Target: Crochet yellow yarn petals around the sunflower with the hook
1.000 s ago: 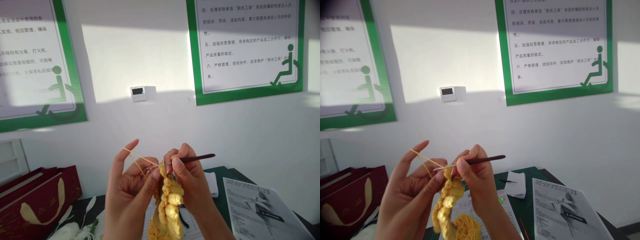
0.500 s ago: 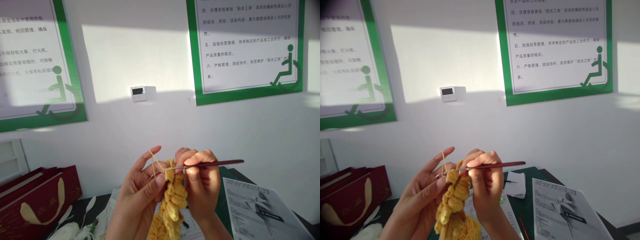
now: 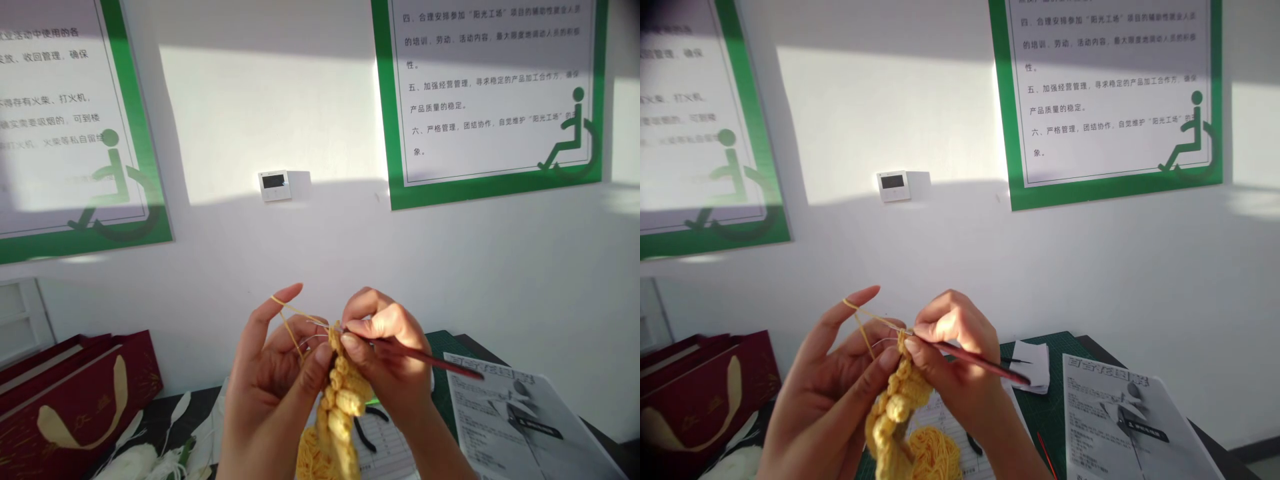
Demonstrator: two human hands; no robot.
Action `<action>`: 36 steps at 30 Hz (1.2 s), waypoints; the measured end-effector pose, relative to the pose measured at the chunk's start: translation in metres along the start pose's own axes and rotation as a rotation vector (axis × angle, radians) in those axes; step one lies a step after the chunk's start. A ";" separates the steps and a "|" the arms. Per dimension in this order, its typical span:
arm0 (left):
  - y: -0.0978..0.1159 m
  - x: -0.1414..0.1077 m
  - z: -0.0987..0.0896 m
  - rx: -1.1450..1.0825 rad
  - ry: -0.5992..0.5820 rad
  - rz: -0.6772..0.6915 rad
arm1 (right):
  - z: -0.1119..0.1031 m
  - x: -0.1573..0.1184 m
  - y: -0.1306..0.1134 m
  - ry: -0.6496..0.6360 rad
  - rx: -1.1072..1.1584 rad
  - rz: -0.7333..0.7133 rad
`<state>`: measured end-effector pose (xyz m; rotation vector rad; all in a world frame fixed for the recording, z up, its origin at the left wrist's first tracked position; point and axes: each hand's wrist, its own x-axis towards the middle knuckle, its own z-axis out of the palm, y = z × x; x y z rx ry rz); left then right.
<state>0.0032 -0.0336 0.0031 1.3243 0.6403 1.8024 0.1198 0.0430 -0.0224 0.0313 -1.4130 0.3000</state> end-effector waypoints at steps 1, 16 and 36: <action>0.000 0.000 0.000 -0.017 0.000 -0.014 | 0.000 0.000 -0.001 0.002 -0.131 -0.083; 0.004 0.010 -0.011 -0.228 -0.167 -0.305 | 0.015 0.000 -0.004 0.194 0.682 0.420; 0.001 0.004 -0.010 -0.109 0.049 -0.241 | 0.012 -0.004 0.003 0.168 -0.023 -0.118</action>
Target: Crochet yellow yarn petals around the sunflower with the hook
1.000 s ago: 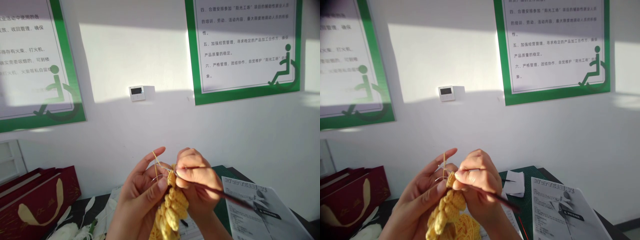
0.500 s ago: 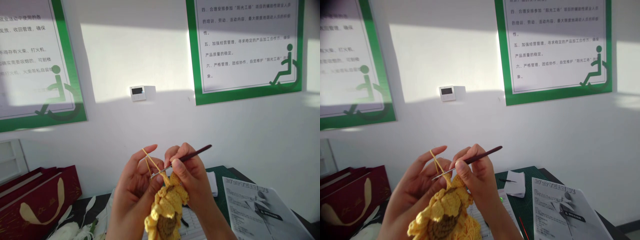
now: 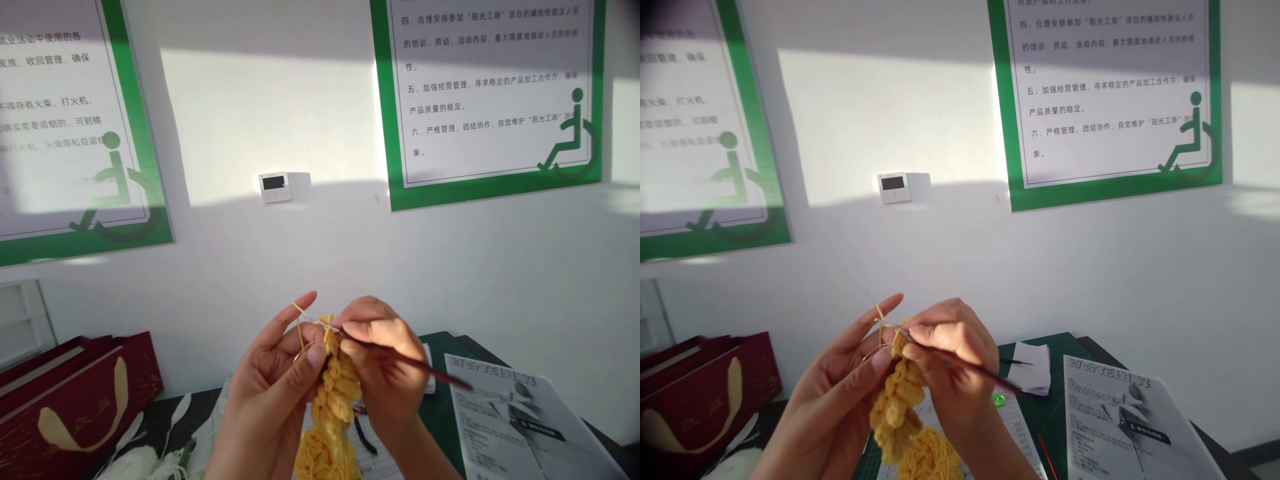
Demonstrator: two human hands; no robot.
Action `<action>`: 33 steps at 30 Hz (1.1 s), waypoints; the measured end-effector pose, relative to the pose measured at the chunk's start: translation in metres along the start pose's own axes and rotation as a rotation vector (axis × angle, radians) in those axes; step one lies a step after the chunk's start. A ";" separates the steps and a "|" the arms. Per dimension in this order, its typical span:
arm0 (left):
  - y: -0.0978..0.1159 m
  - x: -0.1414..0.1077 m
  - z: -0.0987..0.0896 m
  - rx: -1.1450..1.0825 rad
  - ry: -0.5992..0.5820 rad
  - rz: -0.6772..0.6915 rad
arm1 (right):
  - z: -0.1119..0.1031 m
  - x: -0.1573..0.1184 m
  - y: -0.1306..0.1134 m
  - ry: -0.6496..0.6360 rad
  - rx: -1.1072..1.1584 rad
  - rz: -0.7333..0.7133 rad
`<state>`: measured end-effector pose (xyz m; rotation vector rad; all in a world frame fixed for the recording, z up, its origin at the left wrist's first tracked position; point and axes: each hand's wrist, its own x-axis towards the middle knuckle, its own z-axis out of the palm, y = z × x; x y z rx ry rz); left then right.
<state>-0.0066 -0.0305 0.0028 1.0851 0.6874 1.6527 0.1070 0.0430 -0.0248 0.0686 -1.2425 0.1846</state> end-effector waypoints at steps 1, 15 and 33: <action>0.001 0.000 0.000 0.006 0.010 0.014 | 0.002 0.000 0.001 0.026 0.118 0.139; 0.004 0.002 -0.003 0.224 0.010 0.226 | -0.001 0.003 0.005 -0.023 0.586 0.625; 0.004 0.008 -0.003 0.253 0.058 0.347 | -0.016 0.012 -0.004 -0.154 0.236 0.327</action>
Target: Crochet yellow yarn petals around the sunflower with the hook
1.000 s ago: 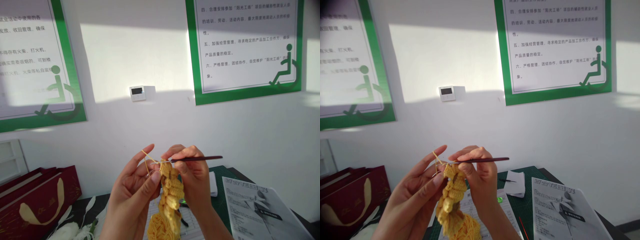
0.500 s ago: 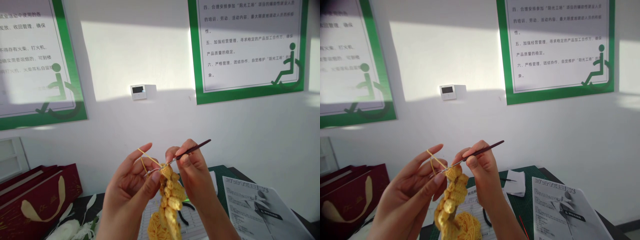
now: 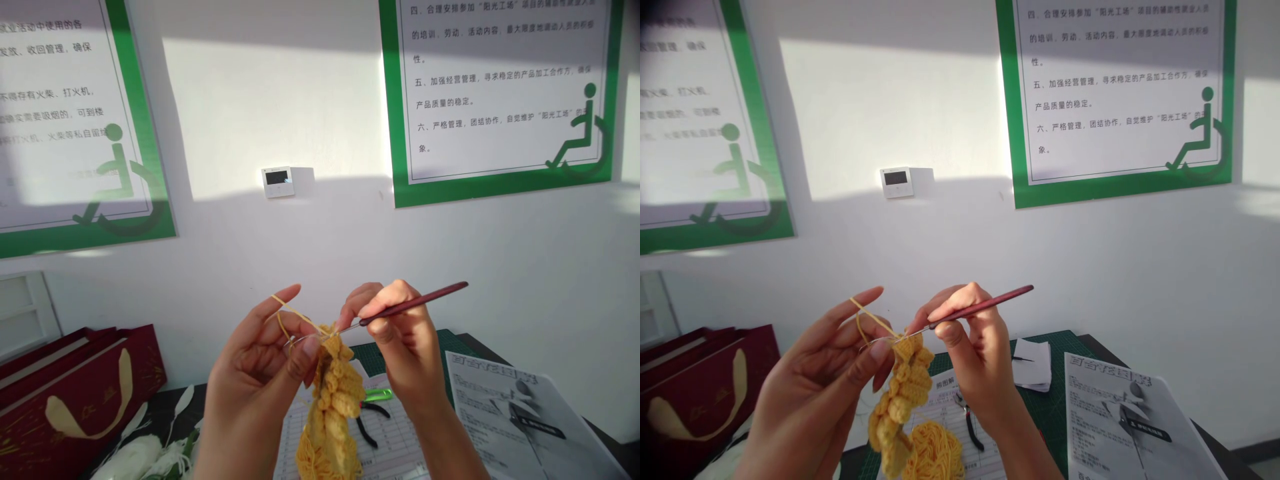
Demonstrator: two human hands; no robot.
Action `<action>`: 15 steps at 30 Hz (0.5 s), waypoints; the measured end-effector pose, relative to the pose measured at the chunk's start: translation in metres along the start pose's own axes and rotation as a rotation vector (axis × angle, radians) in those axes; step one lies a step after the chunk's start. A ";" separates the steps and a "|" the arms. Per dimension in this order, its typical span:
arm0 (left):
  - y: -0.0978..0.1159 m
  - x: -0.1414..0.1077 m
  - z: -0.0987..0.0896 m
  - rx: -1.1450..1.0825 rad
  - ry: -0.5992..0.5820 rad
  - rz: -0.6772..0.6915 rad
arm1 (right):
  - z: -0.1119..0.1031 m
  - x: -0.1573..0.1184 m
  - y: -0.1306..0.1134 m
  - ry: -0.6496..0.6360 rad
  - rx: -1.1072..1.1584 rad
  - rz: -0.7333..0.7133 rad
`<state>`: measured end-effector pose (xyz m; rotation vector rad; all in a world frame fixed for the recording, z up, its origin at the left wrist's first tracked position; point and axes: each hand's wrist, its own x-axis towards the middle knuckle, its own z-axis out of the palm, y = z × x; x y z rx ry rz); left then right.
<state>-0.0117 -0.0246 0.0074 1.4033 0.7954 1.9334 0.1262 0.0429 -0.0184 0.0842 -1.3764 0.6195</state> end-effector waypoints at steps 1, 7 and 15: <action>0.000 0.001 0.000 -0.003 -0.004 0.004 | 0.000 -0.001 -0.001 0.004 -0.039 -0.016; -0.001 0.000 0.002 0.000 0.036 0.032 | -0.004 -0.005 -0.009 -0.053 -0.363 -0.196; -0.002 -0.003 0.005 0.022 0.054 0.049 | 0.000 -0.003 -0.019 -0.193 -0.870 -0.519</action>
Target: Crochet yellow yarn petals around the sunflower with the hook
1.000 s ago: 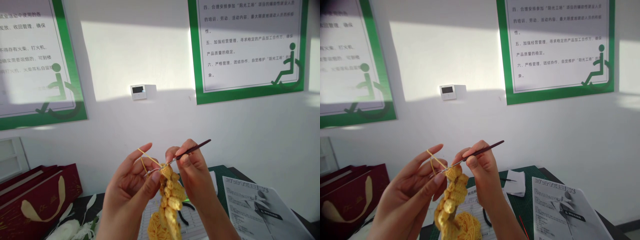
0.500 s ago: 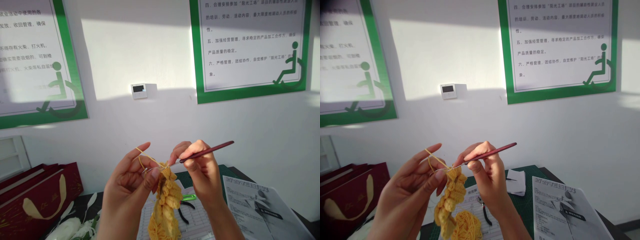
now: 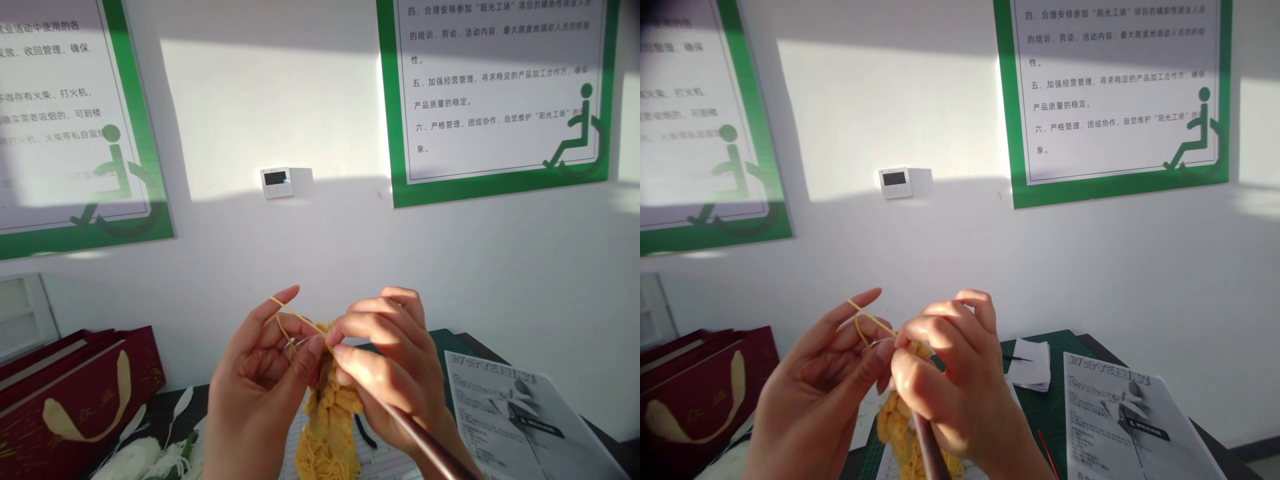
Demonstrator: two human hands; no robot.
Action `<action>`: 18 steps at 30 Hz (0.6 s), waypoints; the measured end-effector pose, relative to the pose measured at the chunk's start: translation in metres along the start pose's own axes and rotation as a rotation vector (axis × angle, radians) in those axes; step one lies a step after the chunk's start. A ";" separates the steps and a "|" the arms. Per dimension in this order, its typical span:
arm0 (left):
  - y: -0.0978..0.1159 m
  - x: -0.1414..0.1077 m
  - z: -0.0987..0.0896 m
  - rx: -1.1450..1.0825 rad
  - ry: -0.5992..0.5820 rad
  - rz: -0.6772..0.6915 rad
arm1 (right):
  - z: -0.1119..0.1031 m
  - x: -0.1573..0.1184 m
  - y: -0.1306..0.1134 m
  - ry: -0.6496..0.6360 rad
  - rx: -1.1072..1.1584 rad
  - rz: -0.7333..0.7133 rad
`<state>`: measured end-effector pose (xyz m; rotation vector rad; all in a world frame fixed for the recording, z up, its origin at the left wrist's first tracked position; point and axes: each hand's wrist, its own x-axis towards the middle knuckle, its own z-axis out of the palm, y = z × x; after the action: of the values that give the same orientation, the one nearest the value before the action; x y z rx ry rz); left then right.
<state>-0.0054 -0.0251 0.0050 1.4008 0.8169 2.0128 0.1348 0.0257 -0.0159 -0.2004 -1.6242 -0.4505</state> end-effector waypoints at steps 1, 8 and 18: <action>0.000 -0.001 0.000 -0.003 0.003 0.000 | 0.001 0.000 -0.001 0.017 -0.043 -0.021; 0.004 -0.005 0.001 -0.059 0.061 -0.057 | 0.012 -0.004 -0.001 0.206 -0.096 -0.047; 0.004 -0.007 0.005 -0.177 0.113 -0.173 | 0.027 -0.011 0.002 0.182 0.415 0.229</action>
<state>0.0012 -0.0318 0.0055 1.0889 0.7593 1.9911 0.1121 0.0398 -0.0282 -0.0294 -1.4587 0.0475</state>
